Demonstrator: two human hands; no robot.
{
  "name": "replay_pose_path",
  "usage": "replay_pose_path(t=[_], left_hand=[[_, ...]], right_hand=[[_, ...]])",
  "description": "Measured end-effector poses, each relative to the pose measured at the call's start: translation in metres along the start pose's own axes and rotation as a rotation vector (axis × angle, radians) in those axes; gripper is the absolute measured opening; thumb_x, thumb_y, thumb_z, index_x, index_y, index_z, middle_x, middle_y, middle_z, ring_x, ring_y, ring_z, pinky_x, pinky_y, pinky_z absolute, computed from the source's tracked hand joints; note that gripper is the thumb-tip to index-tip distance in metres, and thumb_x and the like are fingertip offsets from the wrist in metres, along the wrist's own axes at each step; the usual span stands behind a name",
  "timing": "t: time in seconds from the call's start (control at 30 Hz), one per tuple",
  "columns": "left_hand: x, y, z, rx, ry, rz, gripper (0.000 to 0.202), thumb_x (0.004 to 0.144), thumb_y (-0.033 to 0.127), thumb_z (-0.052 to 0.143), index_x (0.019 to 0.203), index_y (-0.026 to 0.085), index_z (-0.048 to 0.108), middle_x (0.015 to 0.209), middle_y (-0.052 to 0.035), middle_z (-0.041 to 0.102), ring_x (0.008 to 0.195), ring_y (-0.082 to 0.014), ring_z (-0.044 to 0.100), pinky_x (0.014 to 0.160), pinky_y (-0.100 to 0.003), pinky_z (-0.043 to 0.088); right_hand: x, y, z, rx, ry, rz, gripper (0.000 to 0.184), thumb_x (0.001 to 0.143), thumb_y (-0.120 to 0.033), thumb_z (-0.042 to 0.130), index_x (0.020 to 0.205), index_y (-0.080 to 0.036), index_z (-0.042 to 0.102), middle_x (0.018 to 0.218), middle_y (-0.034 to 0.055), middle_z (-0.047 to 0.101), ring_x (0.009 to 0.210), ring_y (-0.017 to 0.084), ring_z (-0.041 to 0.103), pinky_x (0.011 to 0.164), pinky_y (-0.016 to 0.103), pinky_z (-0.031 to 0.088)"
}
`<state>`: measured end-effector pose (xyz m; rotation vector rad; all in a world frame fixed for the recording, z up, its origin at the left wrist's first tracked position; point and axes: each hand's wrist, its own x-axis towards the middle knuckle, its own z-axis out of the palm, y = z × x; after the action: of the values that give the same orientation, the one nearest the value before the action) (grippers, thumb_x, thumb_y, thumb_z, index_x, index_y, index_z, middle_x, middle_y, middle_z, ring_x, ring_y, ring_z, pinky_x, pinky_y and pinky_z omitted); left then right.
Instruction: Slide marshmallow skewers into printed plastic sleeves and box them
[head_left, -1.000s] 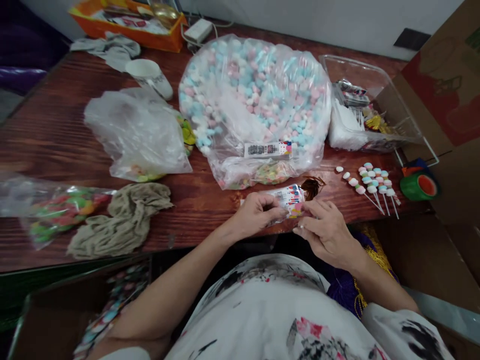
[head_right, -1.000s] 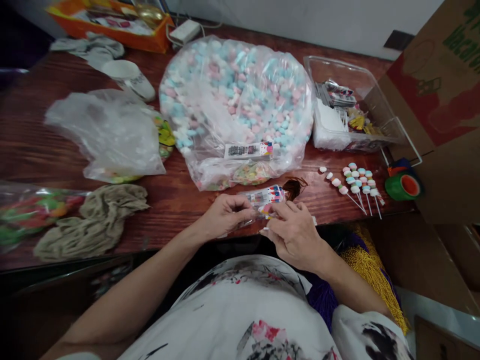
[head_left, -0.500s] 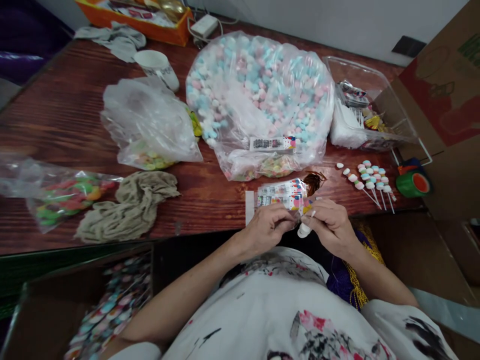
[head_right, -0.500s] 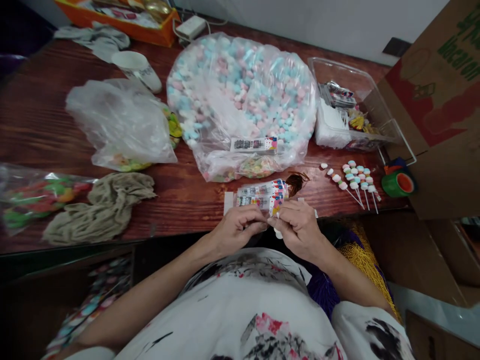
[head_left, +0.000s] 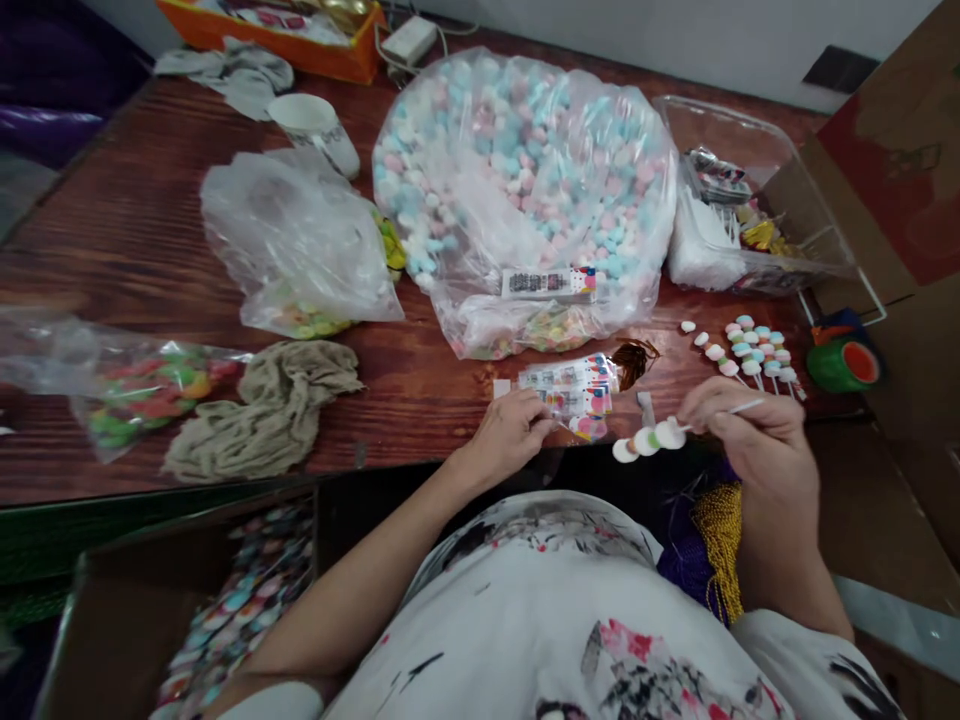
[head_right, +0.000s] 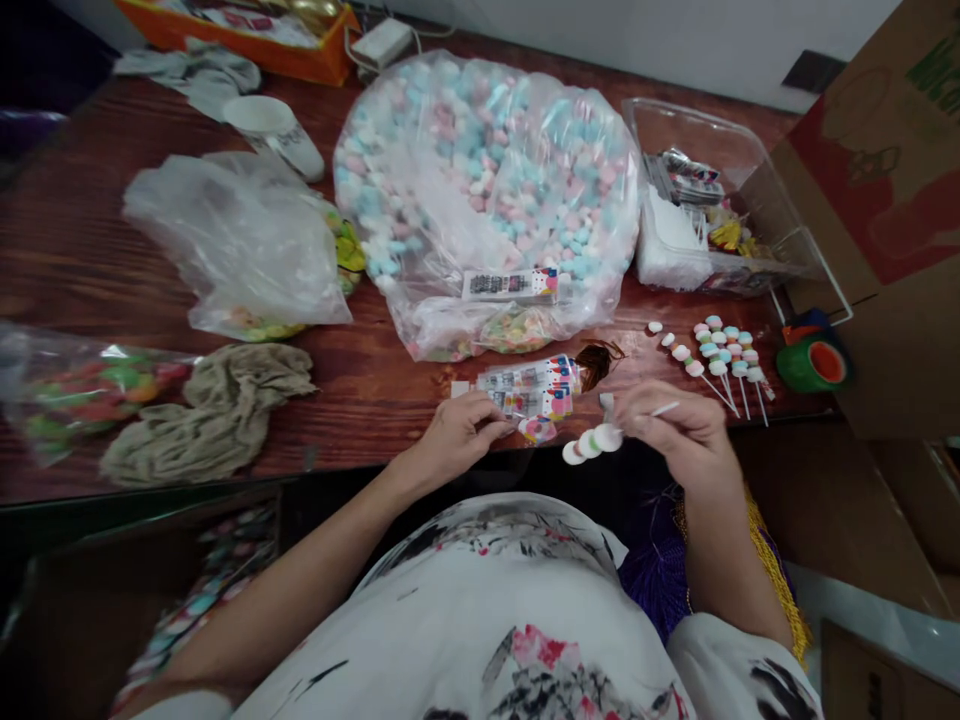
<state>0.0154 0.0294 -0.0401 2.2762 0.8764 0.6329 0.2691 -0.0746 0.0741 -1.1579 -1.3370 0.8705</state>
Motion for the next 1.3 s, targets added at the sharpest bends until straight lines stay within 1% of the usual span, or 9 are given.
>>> replay_pose_path(t=[0.13,0.23,0.47,0.63,0.83,0.93,1.07,1.13,1.3], left_hand=[[0.008,-0.006,0.004,-0.103,-0.049,-0.183,0.017,0.080,0.022,0.068,0.065,0.015,0.066,0.065,0.0001,0.062,0.062,-0.0113,0.054,0.059,-0.023,0.037],[0.014,-0.005,0.002,-0.108,-0.097,-0.236,0.020,0.080,0.025,0.068,0.063,0.014,0.067,0.064,-0.0006,0.063,0.061,-0.0117,0.053,0.058,-0.023,0.036],[0.016,-0.006,0.003,-0.059,-0.118,-0.262,0.015,0.078,0.024,0.069,0.066,0.015,0.070,0.068,-0.0008,0.065,0.064,-0.0124,0.055,0.060,-0.024,0.036],[0.014,-0.007,0.006,-0.022,-0.129,-0.252,0.010,0.078,0.020,0.068,0.069,0.016,0.070,0.069,-0.0008,0.065,0.066,-0.0131,0.056,0.061,-0.024,0.037],[0.012,-0.003,0.006,-0.032,-0.111,-0.218,0.014,0.078,0.018,0.067,0.064,0.015,0.065,0.066,0.0001,0.062,0.065,-0.0128,0.055,0.062,-0.025,0.036],[0.010,-0.001,0.006,-0.017,-0.086,-0.217,0.015,0.079,0.017,0.066,0.064,0.015,0.065,0.066,0.0001,0.062,0.065,-0.0128,0.055,0.062,-0.025,0.035],[0.008,-0.001,0.007,-0.012,-0.068,-0.216,0.015,0.080,0.019,0.066,0.065,0.016,0.065,0.066,0.0003,0.062,0.064,-0.0125,0.054,0.061,-0.025,0.034],[0.008,-0.003,0.008,-0.025,-0.068,-0.215,0.016,0.080,0.020,0.067,0.064,0.016,0.065,0.066,0.0006,0.062,0.065,-0.0124,0.054,0.061,-0.024,0.034],[0.008,-0.006,0.010,-0.052,-0.067,-0.223,0.018,0.079,0.023,0.068,0.064,0.016,0.063,0.067,0.0003,0.062,0.066,-0.0130,0.054,0.062,-0.024,0.036]], right_hand=[[-0.004,-0.008,-0.003,0.019,0.319,-0.153,0.014,0.079,-0.012,0.064,0.076,-0.019,0.076,0.067,0.0035,0.068,0.071,0.019,0.064,0.063,0.033,0.051],[-0.004,-0.005,0.007,0.016,0.441,-0.243,0.013,0.080,-0.015,0.063,0.076,-0.017,0.076,0.067,0.0047,0.067,0.068,0.019,0.063,0.060,0.033,0.050],[0.002,0.013,0.021,-0.078,0.378,-0.189,0.011,0.084,-0.026,0.067,0.076,-0.022,0.074,0.071,0.0031,0.069,0.071,0.019,0.066,0.064,0.035,0.055],[0.000,0.018,0.025,-0.167,0.340,-0.204,0.012,0.085,-0.022,0.064,0.079,-0.023,0.075,0.073,0.0028,0.071,0.072,0.019,0.068,0.065,0.035,0.056],[-0.012,0.013,0.032,-0.285,0.261,-0.315,0.017,0.082,-0.013,0.064,0.090,-0.022,0.076,0.082,0.0044,0.074,0.076,0.020,0.069,0.067,0.036,0.056],[-0.016,0.011,0.034,-0.296,0.398,-0.346,0.014,0.083,-0.017,0.063,0.083,-0.021,0.076,0.078,0.0047,0.073,0.076,0.021,0.069,0.067,0.038,0.056],[-0.015,0.013,0.029,-0.100,0.669,-0.378,0.015,0.082,-0.020,0.063,0.073,-0.017,0.074,0.071,0.0046,0.068,0.065,0.019,0.064,0.059,0.035,0.053],[-0.014,0.015,0.025,-0.021,0.670,-0.335,0.014,0.082,-0.018,0.063,0.072,-0.016,0.073,0.069,0.0041,0.066,0.062,0.017,0.062,0.055,0.032,0.051],[-0.014,0.025,0.018,0.085,0.531,-0.145,0.015,0.084,-0.018,0.062,0.074,-0.016,0.073,0.071,0.0048,0.068,0.065,0.016,0.063,0.053,0.028,0.047]])
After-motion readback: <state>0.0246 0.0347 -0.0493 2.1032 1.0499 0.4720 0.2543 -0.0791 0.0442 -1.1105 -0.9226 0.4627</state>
